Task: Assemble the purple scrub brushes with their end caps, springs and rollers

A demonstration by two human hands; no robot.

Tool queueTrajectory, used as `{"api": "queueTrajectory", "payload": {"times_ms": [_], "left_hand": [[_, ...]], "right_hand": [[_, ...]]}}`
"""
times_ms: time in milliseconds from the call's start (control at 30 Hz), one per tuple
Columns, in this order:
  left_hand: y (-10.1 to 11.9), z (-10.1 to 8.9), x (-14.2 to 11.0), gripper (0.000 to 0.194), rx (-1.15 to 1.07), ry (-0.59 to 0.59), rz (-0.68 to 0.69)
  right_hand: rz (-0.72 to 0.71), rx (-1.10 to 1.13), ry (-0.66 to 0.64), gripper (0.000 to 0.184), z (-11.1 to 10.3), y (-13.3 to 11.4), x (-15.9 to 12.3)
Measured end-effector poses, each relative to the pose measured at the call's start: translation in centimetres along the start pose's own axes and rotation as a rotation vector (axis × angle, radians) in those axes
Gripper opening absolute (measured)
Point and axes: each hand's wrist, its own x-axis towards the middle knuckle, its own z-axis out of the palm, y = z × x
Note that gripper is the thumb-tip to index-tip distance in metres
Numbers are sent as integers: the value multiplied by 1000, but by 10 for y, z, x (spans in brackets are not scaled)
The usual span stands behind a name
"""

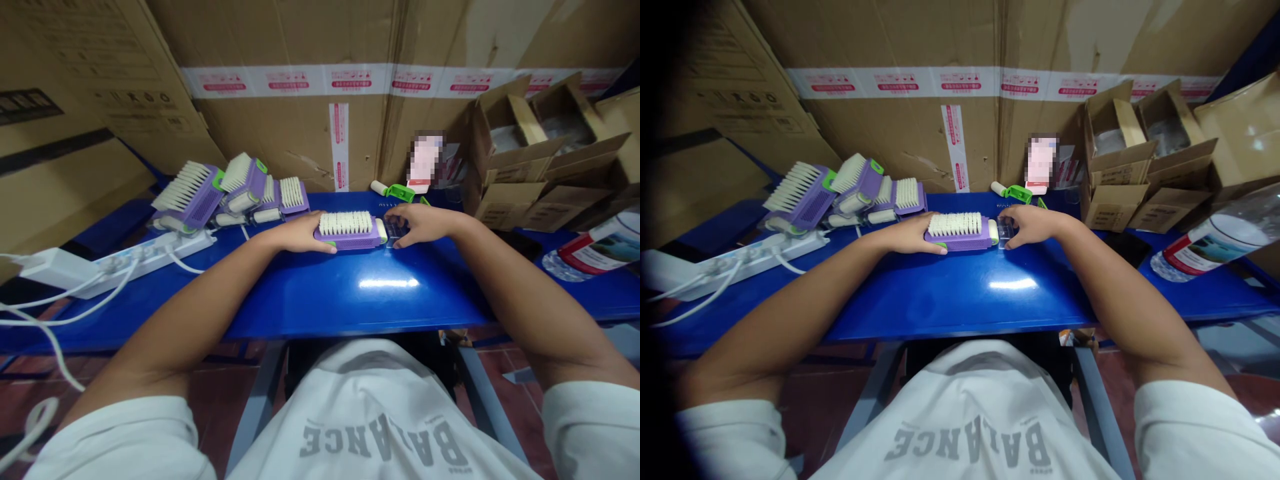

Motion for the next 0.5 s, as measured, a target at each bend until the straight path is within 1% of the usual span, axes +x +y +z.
{"api": "queueTrajectory", "payload": {"times_ms": [100, 200, 333, 500], "left_hand": [[-3, -2, 0, 104, -5, -11, 27], [-5, -5, 0, 99, -10, -35, -2], [-5, -7, -1, 94, -22, -28, 2], [-3, -5, -1, 95, -18, -26, -24]], "right_hand": [[8, 35, 2, 87, 0, 3, 0], [18, 76, 6, 93, -2, 6, -1], [49, 105, 18, 84, -4, 3, -3], [58, 70, 44, 78, -3, -2, -2]]}}
